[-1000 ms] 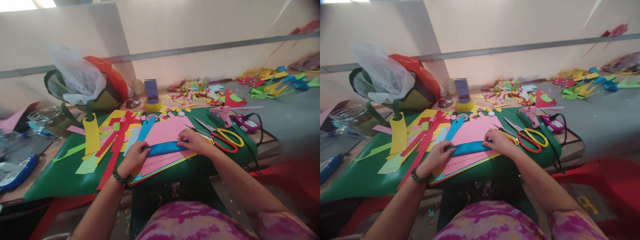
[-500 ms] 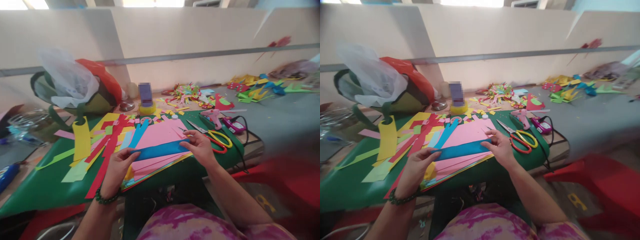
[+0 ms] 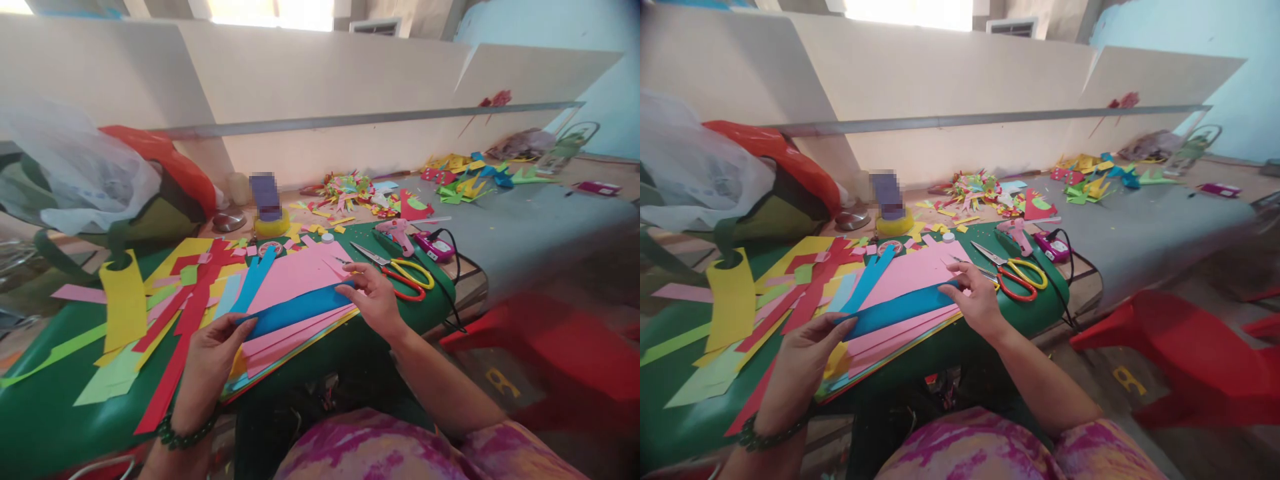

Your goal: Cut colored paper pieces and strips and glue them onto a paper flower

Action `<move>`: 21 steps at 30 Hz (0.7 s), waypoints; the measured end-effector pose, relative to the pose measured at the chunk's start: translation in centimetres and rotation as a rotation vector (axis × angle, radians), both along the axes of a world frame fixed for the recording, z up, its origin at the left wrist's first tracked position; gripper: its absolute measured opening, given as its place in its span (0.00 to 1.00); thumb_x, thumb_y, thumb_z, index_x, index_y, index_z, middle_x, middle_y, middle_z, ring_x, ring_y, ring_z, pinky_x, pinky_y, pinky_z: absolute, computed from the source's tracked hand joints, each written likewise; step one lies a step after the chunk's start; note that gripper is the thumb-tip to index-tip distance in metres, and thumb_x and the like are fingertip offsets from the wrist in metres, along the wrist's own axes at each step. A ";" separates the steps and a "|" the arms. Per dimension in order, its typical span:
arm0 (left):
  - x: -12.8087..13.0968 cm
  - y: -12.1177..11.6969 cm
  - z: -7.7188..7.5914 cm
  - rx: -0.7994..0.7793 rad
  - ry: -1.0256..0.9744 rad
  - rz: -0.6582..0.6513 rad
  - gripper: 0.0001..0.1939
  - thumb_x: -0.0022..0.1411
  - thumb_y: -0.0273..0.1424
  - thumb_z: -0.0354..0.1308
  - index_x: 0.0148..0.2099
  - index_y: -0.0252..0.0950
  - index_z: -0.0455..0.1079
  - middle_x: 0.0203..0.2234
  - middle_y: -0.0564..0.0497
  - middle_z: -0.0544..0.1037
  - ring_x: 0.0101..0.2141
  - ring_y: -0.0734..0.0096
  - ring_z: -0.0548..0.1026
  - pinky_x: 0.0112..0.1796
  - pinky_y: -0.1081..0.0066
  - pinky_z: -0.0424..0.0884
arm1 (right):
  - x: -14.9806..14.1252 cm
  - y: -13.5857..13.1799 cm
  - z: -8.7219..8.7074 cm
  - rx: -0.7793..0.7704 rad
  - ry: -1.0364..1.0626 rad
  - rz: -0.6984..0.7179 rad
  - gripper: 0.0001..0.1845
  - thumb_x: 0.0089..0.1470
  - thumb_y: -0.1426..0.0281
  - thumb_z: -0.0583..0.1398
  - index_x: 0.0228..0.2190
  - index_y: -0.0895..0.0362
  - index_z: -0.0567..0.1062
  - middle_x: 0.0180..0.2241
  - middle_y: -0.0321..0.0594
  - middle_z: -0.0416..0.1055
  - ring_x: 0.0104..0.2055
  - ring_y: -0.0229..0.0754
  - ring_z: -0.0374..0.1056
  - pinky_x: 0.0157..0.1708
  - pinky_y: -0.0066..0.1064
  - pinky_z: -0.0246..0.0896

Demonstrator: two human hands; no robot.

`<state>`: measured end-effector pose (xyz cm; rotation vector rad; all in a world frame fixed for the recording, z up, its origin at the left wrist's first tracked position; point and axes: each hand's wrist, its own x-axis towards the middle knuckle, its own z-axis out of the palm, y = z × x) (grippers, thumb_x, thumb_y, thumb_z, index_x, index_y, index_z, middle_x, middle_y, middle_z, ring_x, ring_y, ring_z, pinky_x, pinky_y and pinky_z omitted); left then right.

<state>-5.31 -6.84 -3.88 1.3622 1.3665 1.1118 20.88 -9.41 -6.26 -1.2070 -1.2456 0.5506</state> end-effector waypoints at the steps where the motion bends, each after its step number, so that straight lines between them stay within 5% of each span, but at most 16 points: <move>1: 0.1 0.1 0.0 0.015 0.015 -0.006 0.18 0.37 0.46 0.70 0.25 0.36 0.76 0.19 0.52 0.75 0.25 0.69 0.70 0.27 0.73 0.68 | 0.0 0.0 0.0 0.007 -0.020 -0.013 0.19 0.48 0.59 0.66 0.40 0.56 0.72 0.23 0.34 0.73 0.26 0.38 0.67 0.28 0.29 0.60; 14: -0.1 0.9 -0.5 0.144 0.212 -0.107 0.18 0.49 0.47 0.61 0.28 0.36 0.72 0.20 0.53 0.73 0.25 0.69 0.69 0.27 0.72 0.66 | 0.3 0.7 -0.5 -0.008 -0.100 -0.055 0.18 0.51 0.59 0.64 0.41 0.56 0.72 0.21 0.32 0.70 0.25 0.39 0.66 0.28 0.30 0.60; 21: 0.8 2.4 -1.5 0.231 0.799 -0.250 0.09 0.60 0.35 0.50 0.37 0.38 0.69 0.23 0.53 0.75 0.25 0.66 0.71 0.28 0.69 0.64 | 1.1 3.3 -2.2 -0.168 -0.700 -0.005 0.12 0.57 0.69 0.60 0.44 0.55 0.72 0.28 0.35 0.75 0.30 0.41 0.72 0.32 0.30 0.63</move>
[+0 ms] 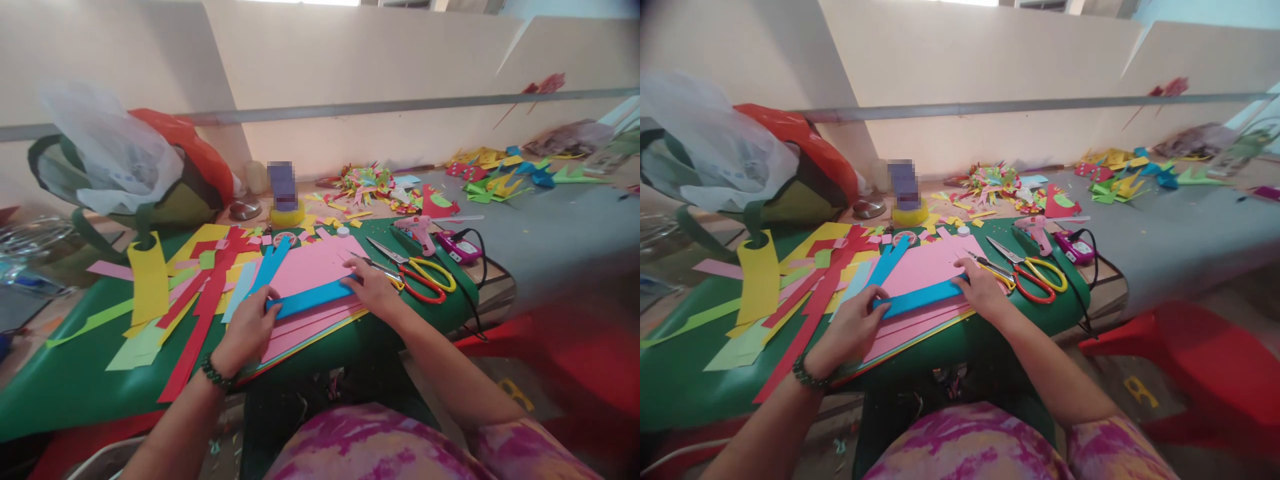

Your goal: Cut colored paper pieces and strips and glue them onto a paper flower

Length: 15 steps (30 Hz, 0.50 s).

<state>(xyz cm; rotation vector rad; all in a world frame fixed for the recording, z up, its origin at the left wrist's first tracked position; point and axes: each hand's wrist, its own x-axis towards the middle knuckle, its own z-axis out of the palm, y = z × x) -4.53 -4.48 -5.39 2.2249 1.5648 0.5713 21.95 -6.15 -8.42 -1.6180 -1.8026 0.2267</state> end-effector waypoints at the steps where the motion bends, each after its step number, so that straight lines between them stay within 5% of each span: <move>1: 0.1 0.1 -0.3 0.008 0.066 -0.032 0.09 0.61 0.33 0.50 0.41 0.38 0.69 0.27 0.51 0.77 0.27 0.64 0.73 0.29 0.69 0.65 | 0.0 0.3 -0.3 -0.029 -0.092 0.007 0.11 0.57 0.71 0.60 0.44 0.55 0.72 0.30 0.37 0.77 0.32 0.42 0.73 0.33 0.30 0.64; 7: -0.1 0.5 -1.0 0.223 0.402 -0.228 0.21 0.66 0.27 0.49 0.61 0.38 0.63 0.43 0.41 0.77 0.42 0.56 0.75 0.41 0.61 0.68 | -0.6 0.7 -1.7 -0.070 -0.290 0.047 0.10 0.58 0.75 0.58 0.43 0.58 0.73 0.40 0.47 0.78 0.44 0.49 0.73 0.42 0.36 0.65; 11: -0.1 0.6 -0.3 0.425 0.551 -0.566 0.23 0.66 0.23 0.51 0.60 0.48 0.66 0.54 0.43 0.70 0.51 0.57 0.69 0.48 0.60 0.65 | -0.5 0.3 -1.2 -0.031 -0.426 0.041 0.11 0.60 0.73 0.58 0.45 0.59 0.73 0.41 0.52 0.76 0.44 0.54 0.70 0.41 0.39 0.64; 15: 0.4 0.5 0.4 0.448 0.669 -0.786 0.19 0.69 0.24 0.47 0.59 0.40 0.67 0.46 0.42 0.74 0.45 0.60 0.71 0.43 0.63 0.66 | -0.7 0.0 0.1 0.205 -0.715 0.162 0.13 0.62 0.76 0.55 0.47 0.60 0.72 0.49 0.53 0.72 0.47 0.53 0.66 0.44 0.41 0.60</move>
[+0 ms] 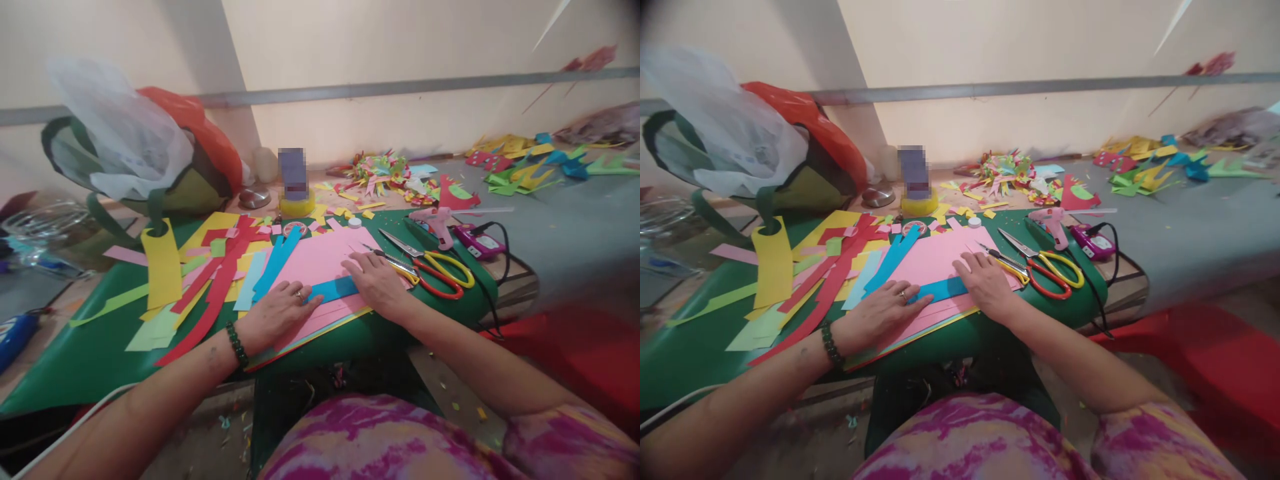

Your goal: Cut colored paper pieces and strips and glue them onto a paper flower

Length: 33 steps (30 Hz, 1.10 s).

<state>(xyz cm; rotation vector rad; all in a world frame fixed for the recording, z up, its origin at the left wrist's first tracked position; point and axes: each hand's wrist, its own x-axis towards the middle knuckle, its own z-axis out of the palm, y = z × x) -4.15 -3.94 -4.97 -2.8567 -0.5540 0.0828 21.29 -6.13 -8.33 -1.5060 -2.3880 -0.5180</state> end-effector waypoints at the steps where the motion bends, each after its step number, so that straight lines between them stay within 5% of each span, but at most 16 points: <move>1: 0.1 0.0 0.1 0.001 0.023 -0.021 0.19 0.69 0.24 0.46 0.59 0.37 0.66 0.43 0.42 0.75 0.43 0.60 0.71 0.41 0.63 0.66 | -0.2 -0.1 0.3 0.008 -0.051 0.100 0.13 0.63 0.76 0.54 0.47 0.60 0.72 0.49 0.52 0.72 0.46 0.52 0.66 0.43 0.40 0.60; 5: 0.7 -0.2 0.0 0.003 0.052 -0.060 0.16 0.71 0.24 0.44 0.55 0.31 0.67 0.39 0.43 0.75 0.39 0.63 0.72 0.38 0.64 0.66 | -1.5 -0.2 1.2 -0.120 -0.159 0.513 0.10 0.65 0.73 0.53 0.45 0.59 0.73 0.40 0.43 0.74 0.41 0.45 0.65 0.41 0.35 0.61; 8: 1.0 -0.4 -0.1 -0.002 0.043 -0.054 0.14 0.71 0.24 0.44 0.53 0.30 0.68 0.38 0.43 0.75 0.38 0.62 0.72 0.37 0.63 0.67 | -2.2 -0.4 1.4 -0.183 -0.180 0.583 0.09 0.65 0.74 0.54 0.40 0.60 0.74 0.36 0.42 0.74 0.39 0.44 0.64 0.41 0.34 0.61; 12: -0.1 -1.1 -0.1 -0.012 0.014 -0.022 0.17 0.69 0.24 0.45 0.57 0.30 0.66 0.41 0.40 0.76 0.40 0.59 0.74 0.38 0.61 0.69 | -0.4 -0.9 1.1 -0.229 -0.168 0.544 0.12 0.63 0.77 0.52 0.34 0.60 0.76 0.34 0.44 0.75 0.36 0.45 0.63 0.37 0.34 0.62; 17: -3.5 -2.3 -1.0 -0.034 -0.062 0.053 0.21 0.65 0.19 0.47 0.57 0.32 0.68 0.49 0.39 0.76 0.47 0.58 0.74 0.47 0.61 0.70 | 3.3 -2.1 0.0 -0.199 0.021 0.441 0.20 0.61 0.83 0.47 0.38 0.59 0.76 0.36 0.46 0.76 0.40 0.45 0.65 0.38 0.35 0.65; 25: -5.8 -3.7 -2.1 -0.030 -0.153 0.138 0.26 0.60 0.14 0.44 0.57 0.28 0.69 0.52 0.37 0.75 0.52 0.59 0.73 0.53 0.63 0.68 | 3.7 -4.2 -1.8 -0.020 0.184 0.220 0.21 0.57 0.84 0.49 0.37 0.56 0.78 0.36 0.44 0.77 0.40 0.45 0.67 0.39 0.35 0.66; 30: -4.8 -3.3 -1.1 -0.141 -0.337 0.292 0.17 0.67 0.26 0.45 0.46 0.35 0.75 0.48 0.42 0.77 0.49 0.60 0.75 0.49 0.62 0.72 | 3.0 -4.2 -0.6 -0.064 0.197 0.081 0.16 0.59 0.79 0.51 0.34 0.56 0.78 0.34 0.44 0.76 0.39 0.47 0.68 0.38 0.36 0.65; 33: -2.8 -2.4 -0.5 -0.089 -0.380 0.448 0.15 0.66 0.38 0.52 0.47 0.34 0.74 0.49 0.38 0.75 0.49 0.54 0.73 0.48 0.57 0.72 | 1.7 -2.8 0.7 -0.078 0.210 0.025 0.14 0.61 0.71 0.56 0.46 0.58 0.75 0.46 0.49 0.74 0.47 0.50 0.68 0.46 0.40 0.65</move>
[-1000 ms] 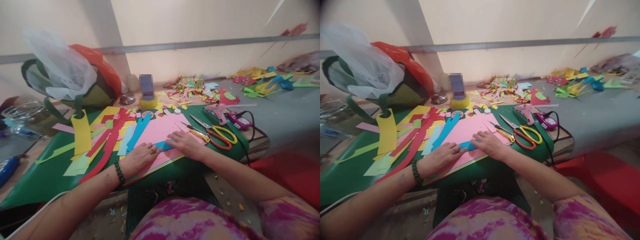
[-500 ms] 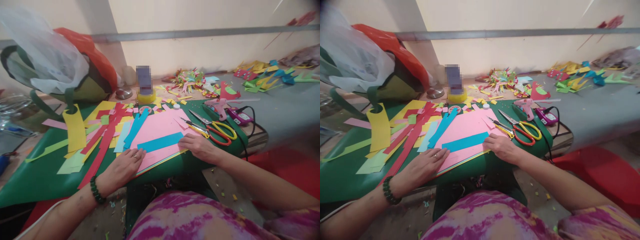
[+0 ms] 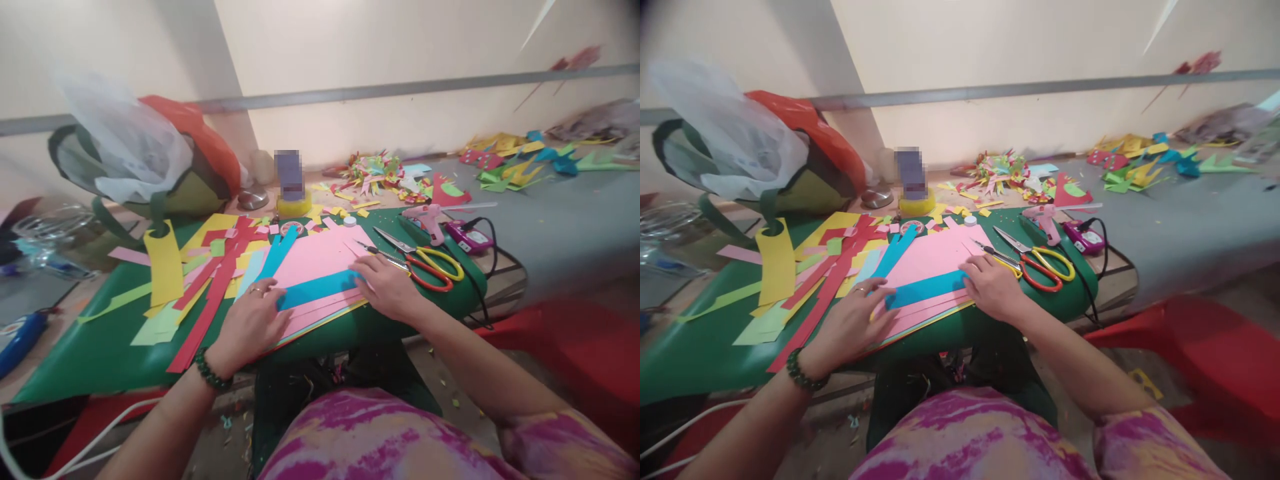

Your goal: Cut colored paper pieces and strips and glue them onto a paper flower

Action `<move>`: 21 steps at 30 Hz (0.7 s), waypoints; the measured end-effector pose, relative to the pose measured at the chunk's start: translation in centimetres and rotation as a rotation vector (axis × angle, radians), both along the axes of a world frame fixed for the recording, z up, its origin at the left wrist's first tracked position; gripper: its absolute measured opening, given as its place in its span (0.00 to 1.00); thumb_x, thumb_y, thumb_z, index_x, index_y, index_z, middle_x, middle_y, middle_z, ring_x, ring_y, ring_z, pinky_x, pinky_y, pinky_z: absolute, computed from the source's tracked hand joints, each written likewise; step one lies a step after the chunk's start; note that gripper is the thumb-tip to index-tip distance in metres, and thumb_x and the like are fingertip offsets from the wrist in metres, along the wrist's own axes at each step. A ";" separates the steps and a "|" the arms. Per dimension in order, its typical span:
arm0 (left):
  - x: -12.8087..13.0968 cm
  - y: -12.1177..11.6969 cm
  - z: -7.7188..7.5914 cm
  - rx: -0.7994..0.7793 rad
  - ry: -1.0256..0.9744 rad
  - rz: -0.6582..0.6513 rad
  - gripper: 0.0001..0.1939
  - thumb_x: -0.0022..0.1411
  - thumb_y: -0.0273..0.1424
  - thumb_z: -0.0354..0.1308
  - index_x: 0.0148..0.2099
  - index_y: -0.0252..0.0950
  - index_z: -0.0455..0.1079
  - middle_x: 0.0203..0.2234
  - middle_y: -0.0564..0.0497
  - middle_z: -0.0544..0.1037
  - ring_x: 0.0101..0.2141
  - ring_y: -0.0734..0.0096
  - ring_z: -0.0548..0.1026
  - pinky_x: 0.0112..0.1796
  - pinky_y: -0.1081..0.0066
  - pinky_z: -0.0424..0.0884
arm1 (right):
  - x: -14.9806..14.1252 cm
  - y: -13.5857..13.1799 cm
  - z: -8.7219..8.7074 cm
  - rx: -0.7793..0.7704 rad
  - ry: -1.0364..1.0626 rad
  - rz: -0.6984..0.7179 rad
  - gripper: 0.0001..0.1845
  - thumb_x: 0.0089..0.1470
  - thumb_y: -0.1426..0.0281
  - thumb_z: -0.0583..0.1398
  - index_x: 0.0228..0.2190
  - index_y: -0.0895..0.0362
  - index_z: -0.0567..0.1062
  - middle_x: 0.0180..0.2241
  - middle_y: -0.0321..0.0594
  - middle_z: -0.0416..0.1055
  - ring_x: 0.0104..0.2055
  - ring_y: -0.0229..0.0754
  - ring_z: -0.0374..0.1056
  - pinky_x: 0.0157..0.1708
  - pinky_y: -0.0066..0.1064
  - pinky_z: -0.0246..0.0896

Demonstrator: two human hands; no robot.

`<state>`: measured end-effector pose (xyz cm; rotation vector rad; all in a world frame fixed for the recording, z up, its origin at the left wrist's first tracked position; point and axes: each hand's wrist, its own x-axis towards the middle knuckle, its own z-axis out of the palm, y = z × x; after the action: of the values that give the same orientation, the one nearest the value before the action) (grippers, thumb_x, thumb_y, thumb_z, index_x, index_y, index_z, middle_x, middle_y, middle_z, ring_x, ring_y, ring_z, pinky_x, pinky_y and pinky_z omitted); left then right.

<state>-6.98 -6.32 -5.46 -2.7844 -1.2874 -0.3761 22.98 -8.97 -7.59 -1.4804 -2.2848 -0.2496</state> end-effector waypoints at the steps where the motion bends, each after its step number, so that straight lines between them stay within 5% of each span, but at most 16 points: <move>1: 0.7 0.4 0.0 0.011 0.010 0.039 0.19 0.63 0.41 0.55 0.50 0.34 0.72 0.49 0.37 0.74 0.49 0.52 0.73 0.48 0.56 0.72 | -0.5 0.5 0.2 -0.029 -0.005 -0.013 0.18 0.60 0.67 0.58 0.51 0.58 0.73 0.50 0.50 0.73 0.50 0.52 0.67 0.48 0.41 0.64; 3: 1.8 1.0 -0.1 0.000 0.024 0.084 0.24 0.60 0.43 0.60 0.53 0.33 0.70 0.47 0.38 0.75 0.47 0.53 0.74 0.46 0.58 0.72 | -1.2 1.5 0.3 -0.115 -0.017 -0.045 0.26 0.56 0.60 0.63 0.53 0.59 0.71 0.51 0.51 0.72 0.50 0.54 0.67 0.48 0.44 0.65; 6: 2.6 1.4 -0.6 -0.020 -0.024 0.087 0.21 0.60 0.38 0.62 0.53 0.34 0.71 0.41 0.43 0.76 0.42 0.57 0.75 0.43 0.61 0.72 | -1.4 2.3 -0.2 -0.142 0.002 -0.044 0.24 0.53 0.59 0.66 0.48 0.59 0.74 0.44 0.50 0.75 0.46 0.53 0.68 0.45 0.43 0.66; 11: 2.5 0.6 -0.8 0.074 -0.112 0.056 0.07 0.64 0.26 0.54 0.40 0.37 0.74 0.33 0.47 0.77 0.35 0.62 0.76 0.37 0.65 0.69 | -0.7 2.0 -0.5 0.129 0.101 0.136 0.03 0.57 0.72 0.62 0.33 0.57 0.77 0.37 0.46 0.75 0.40 0.47 0.68 0.40 0.39 0.68; 16: 1.9 -0.4 -0.1 0.390 -0.133 -0.036 0.14 0.68 0.24 0.48 0.36 0.39 0.74 0.33 0.47 0.79 0.37 0.63 0.75 0.38 0.64 0.66 | 0.0 0.9 0.0 0.447 0.160 0.209 0.12 0.60 0.78 0.55 0.32 0.53 0.76 0.40 0.44 0.77 0.44 0.46 0.70 0.46 0.41 0.67; 21: 1.5 -0.3 -1.1 0.299 -0.046 -0.165 0.14 0.66 0.22 0.48 0.35 0.39 0.73 0.35 0.49 0.81 0.37 0.66 0.77 0.39 0.66 0.69 | 0.6 0.7 -1.3 0.147 0.227 0.358 0.13 0.62 0.77 0.52 0.33 0.55 0.76 0.41 0.45 0.79 0.43 0.44 0.73 0.43 0.37 0.71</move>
<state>-5.52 -6.61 -6.54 -2.6434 -0.9213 -0.5906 23.58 -8.32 -8.87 -0.9537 -2.2408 -0.1328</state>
